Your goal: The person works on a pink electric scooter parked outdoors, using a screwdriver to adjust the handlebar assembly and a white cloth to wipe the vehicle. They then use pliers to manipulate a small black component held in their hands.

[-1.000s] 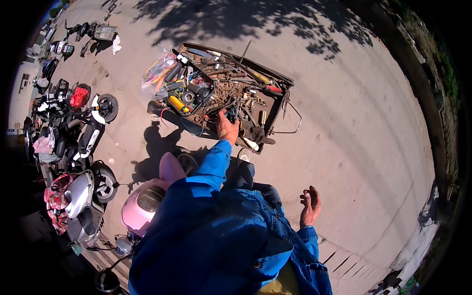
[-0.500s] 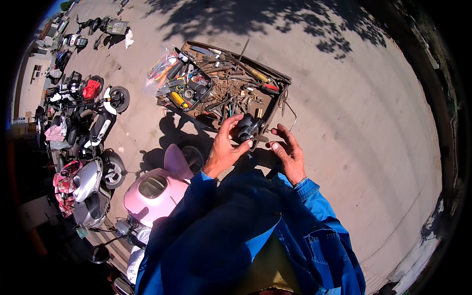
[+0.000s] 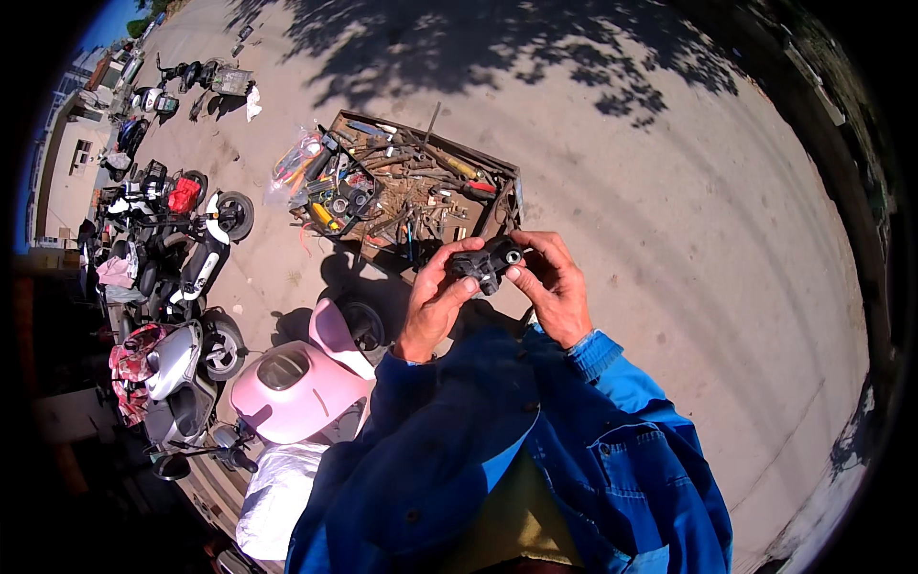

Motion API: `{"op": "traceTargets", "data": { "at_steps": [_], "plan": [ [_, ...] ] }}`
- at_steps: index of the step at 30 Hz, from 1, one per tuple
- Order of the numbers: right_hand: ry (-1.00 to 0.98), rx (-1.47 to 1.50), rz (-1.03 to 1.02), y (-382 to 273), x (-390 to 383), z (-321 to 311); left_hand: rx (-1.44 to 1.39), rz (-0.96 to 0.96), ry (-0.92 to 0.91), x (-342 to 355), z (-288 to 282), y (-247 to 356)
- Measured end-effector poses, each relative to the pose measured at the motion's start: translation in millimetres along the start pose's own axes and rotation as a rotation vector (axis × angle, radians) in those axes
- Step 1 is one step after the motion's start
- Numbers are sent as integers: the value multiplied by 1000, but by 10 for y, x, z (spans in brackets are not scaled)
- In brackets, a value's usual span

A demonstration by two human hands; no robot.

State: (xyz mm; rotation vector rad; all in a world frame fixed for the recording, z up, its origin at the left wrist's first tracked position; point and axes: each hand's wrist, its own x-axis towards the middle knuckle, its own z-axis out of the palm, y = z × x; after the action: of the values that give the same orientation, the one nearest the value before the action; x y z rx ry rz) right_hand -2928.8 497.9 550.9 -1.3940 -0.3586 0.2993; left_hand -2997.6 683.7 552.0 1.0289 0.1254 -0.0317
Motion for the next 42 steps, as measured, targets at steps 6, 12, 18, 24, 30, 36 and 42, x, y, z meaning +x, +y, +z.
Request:
{"op": "traceTargets", "data": {
  "at_steps": [6, 12, 18, 24, 30, 36, 42],
  "plan": [
    [94, 30, -3, -12, -127, -164, 99, -11, -17, 72, 173, -41],
    [172, 71, -8, -62, -194, -191, 251, -5, -89, 159, 157, -12],
    [234, 125, -39, -16, -252, -114, 131, -57, -102, 170, 204, 53],
    [286, 69, -42, -72, -252, -90, 19, -126, -99, 250, 244, 83],
    [304, 27, -62, -96, -179, -65, 25, -140, -97, 325, 250, 175],
    [323, 194, 13, -34, -110, -16, 238, -63, -78, 383, 284, 252],
    [287, 198, 21, 72, -33, 0, 285, -49, -86, 372, 264, 326]
  ]
}}
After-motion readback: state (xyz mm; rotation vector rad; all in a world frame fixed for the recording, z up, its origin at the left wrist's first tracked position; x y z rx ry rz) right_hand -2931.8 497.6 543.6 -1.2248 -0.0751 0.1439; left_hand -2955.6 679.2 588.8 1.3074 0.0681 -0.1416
